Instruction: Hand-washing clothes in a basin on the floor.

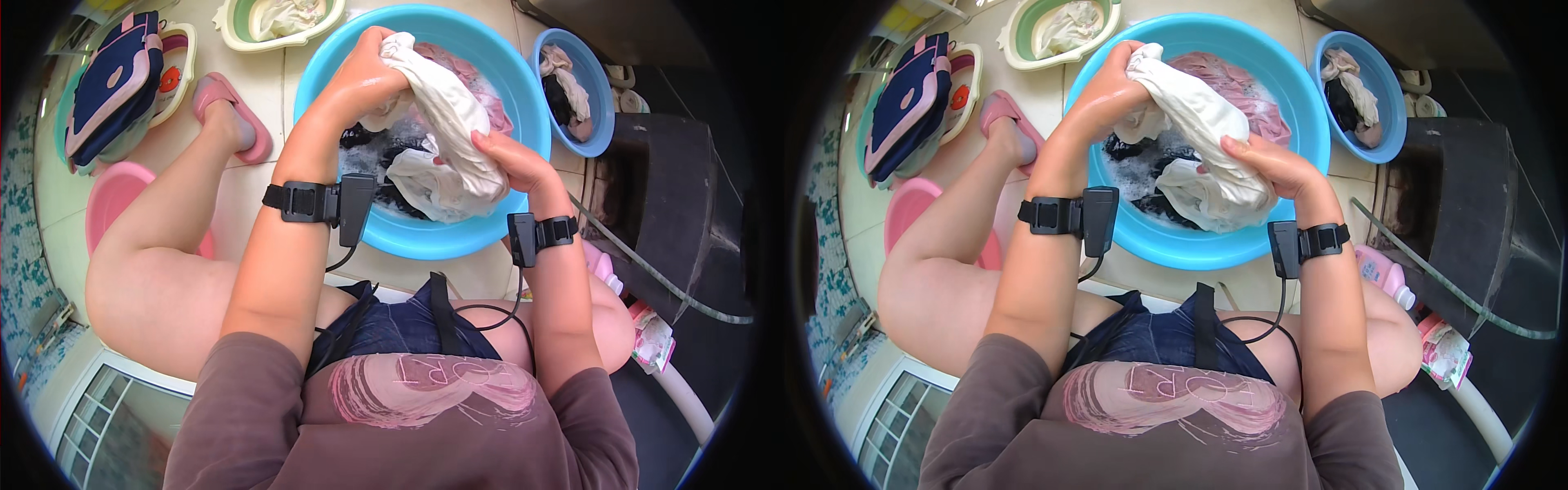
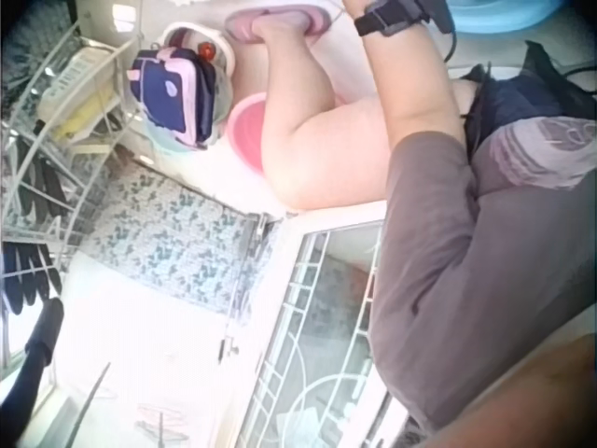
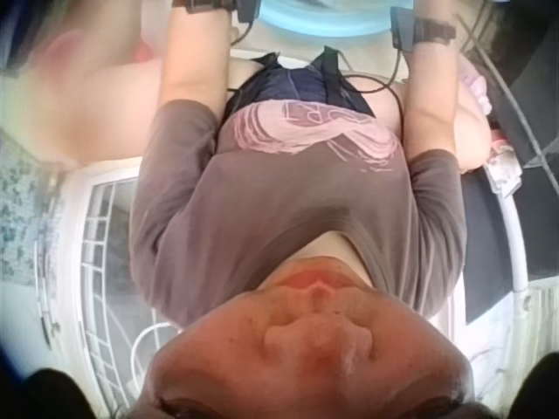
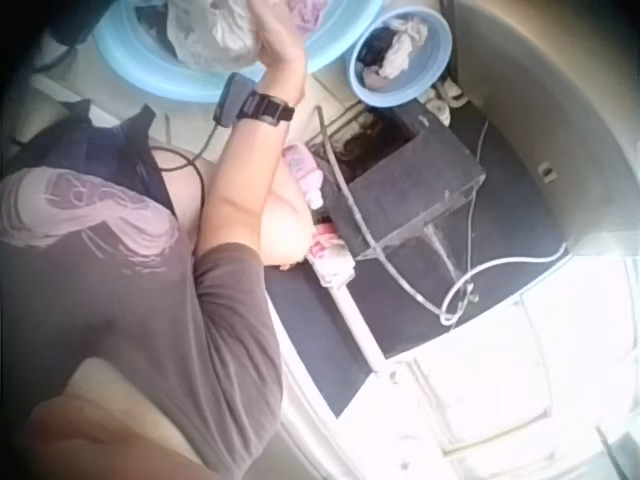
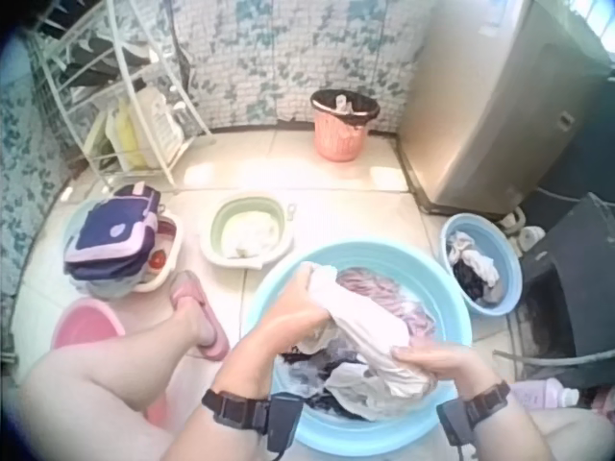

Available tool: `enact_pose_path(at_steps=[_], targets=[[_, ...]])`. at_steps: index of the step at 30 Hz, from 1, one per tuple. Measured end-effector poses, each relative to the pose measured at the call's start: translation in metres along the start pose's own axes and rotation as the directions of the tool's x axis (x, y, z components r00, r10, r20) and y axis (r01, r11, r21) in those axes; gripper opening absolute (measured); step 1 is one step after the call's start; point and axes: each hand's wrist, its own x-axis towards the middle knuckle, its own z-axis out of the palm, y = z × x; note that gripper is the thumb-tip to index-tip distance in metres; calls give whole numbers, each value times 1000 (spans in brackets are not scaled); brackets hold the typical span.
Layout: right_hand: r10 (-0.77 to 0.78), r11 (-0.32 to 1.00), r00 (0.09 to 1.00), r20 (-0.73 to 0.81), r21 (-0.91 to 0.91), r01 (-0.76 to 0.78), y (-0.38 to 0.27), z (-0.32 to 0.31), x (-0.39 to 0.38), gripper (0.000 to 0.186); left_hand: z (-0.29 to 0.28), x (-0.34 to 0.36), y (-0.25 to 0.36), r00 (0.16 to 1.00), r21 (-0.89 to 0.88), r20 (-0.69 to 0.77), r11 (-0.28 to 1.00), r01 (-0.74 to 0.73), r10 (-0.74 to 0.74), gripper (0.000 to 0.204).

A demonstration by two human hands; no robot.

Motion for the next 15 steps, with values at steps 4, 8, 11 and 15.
enact_pose_path(at_steps=[4,8,11,15], targets=[[-135,986,942,-307,58,160,3,-1,37,61,16,5,-30,979,-615,-149,788,16,-137,72],[-515,784,746,-422,-583,213,21,-20,88,67,17,12,-90,958,498,-286,855,144,4,86],[-475,199,848,-237,-967,-159,38,18,107,75,38,-8,-99,987,791,-132,589,163,-95,78],[-387,66,913,-130,-991,-113,61,9,130,56,24,7,-119,984,825,-150,536,180,-100,75]])
